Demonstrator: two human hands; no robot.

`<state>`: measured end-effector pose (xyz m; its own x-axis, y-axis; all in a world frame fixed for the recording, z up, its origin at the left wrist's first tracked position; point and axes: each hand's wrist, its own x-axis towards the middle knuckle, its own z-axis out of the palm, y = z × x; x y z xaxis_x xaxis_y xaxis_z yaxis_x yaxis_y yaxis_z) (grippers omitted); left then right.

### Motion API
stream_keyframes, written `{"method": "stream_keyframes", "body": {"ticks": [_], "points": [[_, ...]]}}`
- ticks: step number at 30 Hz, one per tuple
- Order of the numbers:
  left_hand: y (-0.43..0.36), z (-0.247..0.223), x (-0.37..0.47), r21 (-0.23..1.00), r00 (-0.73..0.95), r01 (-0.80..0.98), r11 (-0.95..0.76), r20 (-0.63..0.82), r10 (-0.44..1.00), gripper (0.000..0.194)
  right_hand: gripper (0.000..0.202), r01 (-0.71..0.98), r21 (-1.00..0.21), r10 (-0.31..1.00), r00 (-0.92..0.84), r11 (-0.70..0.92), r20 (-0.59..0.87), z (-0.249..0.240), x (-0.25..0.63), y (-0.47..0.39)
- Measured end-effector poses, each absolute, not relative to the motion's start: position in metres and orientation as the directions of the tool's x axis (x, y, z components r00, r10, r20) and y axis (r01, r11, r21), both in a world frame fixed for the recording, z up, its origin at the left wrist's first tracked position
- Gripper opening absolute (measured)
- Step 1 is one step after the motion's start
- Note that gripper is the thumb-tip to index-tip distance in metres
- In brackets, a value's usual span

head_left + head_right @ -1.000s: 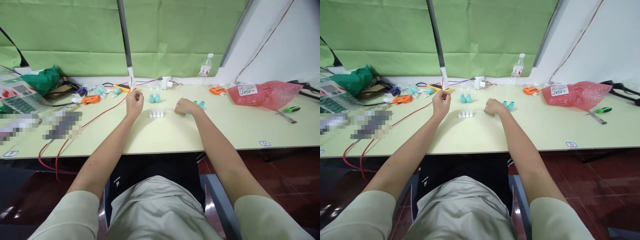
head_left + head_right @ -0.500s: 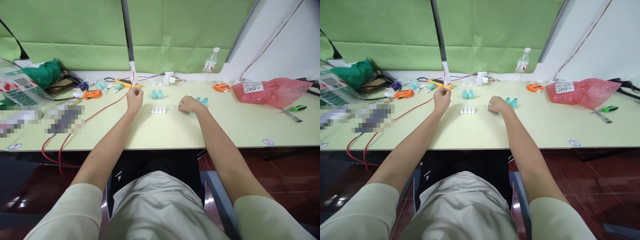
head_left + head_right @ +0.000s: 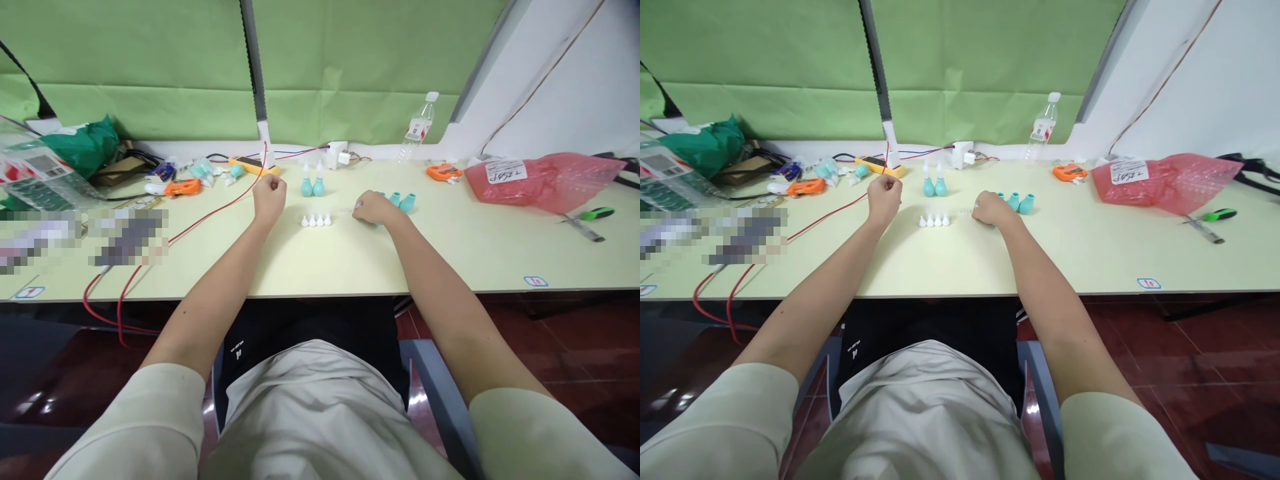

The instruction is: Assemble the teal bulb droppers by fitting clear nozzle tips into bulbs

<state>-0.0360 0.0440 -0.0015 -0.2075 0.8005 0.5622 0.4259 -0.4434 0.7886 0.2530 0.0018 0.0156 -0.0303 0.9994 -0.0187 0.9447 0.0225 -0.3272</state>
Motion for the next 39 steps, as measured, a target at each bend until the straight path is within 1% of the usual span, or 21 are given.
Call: {"method": "stream_keyframes", "body": {"ticks": [4, 9, 18, 24, 30, 34, 37, 39], "points": [[0.044, -0.002, -0.036, 0.790, -0.201, 0.425, -0.441, 0.558, 0.806, 0.011, 0.024, 0.943, -0.332, 0.999, -0.024, 0.032, 0.028, 0.007, 0.256, 0.010], [0.045, -0.004, -0.037, 0.792, -0.188, 0.422, -0.442, 0.553, 0.812, 0.010, 0.024, 0.941, -0.337, 0.999, -0.016, 0.032, 0.049, 0.003, 0.257, 0.014], [0.045, -0.005, -0.036, 0.796, -0.176, 0.420, -0.435, 0.542, 0.822, 0.009, 0.024, 0.931, -0.361, 0.997, -0.034, 0.055, 0.062, 0.001, 0.256, 0.014], [0.047, -0.007, -0.036, 0.783, -0.170, 0.429, -0.451, 0.560, 0.811, 0.009, 0.022, 0.935, -0.349, 0.996, -0.041, 0.068, 0.083, -0.001, 0.256, 0.015], [0.044, -0.006, -0.035, 0.792, -0.166, 0.420, -0.443, 0.547, 0.820, 0.008, 0.021, 0.936, -0.351, 0.997, -0.015, 0.040, 0.073, -0.001, 0.255, 0.016], [0.045, -0.007, -0.035, 0.768, -0.144, 0.468, -0.437, 0.555, 0.819, 0.009, 0.021, 0.935, -0.354, 0.998, 0.002, 0.020, 0.064, 0.002, 0.253, 0.013], [0.043, -0.005, -0.033, 0.736, -0.129, 0.508, -0.448, 0.579, 0.805, 0.010, 0.017, 0.917, -0.400, 0.998, 0.024, -0.001, 0.052, 0.013, 0.250, 0.006], [0.037, -0.001, -0.029, 0.708, -0.089, 0.510, -0.488, 0.608, 0.789, 0.010, 0.019, 0.868, -0.496, 0.999, 0.004, 0.020, 0.047, 0.024, 0.249, -0.003]]}}
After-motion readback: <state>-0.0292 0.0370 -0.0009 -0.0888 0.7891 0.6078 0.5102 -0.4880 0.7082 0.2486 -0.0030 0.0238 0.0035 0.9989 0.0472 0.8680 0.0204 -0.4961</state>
